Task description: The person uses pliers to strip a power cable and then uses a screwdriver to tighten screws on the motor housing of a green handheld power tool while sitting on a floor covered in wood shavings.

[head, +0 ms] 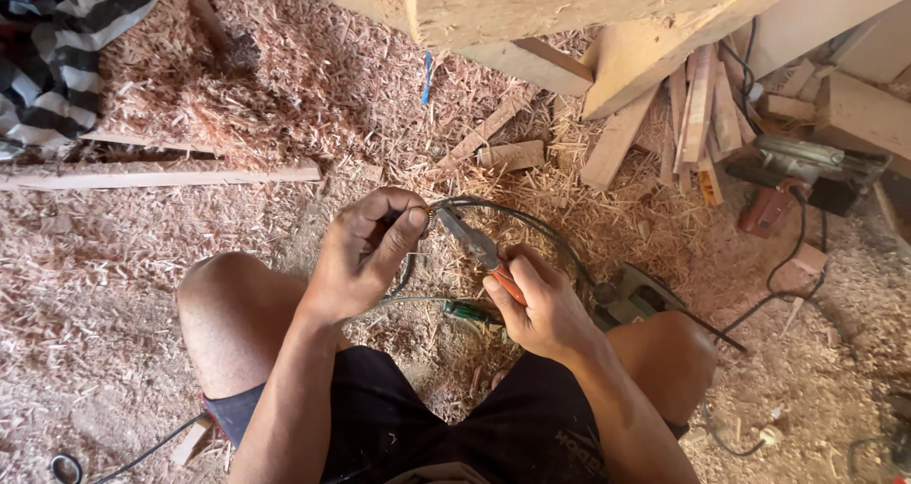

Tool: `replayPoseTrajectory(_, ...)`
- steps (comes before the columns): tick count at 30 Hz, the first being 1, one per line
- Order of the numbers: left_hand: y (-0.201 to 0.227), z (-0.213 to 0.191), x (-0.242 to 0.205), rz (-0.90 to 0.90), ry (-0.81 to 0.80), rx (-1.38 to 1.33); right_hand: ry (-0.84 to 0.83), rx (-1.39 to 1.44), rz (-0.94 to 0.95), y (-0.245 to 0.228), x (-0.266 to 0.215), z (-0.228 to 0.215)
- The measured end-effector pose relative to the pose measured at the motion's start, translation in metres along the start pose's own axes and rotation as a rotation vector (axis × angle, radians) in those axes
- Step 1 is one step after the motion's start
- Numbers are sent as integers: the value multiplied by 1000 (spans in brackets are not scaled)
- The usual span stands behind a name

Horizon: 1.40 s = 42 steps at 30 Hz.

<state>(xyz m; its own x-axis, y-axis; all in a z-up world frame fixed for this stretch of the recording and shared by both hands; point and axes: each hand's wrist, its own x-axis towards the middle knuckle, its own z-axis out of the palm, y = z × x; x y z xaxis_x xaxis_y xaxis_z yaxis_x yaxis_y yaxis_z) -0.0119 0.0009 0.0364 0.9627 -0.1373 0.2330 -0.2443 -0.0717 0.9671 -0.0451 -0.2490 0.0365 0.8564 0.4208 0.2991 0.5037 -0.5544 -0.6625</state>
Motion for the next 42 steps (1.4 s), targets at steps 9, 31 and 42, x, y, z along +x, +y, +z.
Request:
replayPoseTrajectory(9,5,0,0,73,-20,-7,-45,17,-9,-1,-3,-2)
replayPoseTrajectory(31,-24,1,1,-25,-45,-46,-432,1037,461,15,-18,2)
replayPoseTrajectory(42,-7,23,1,44,126,209,-81,111,163,-5,-10,6)
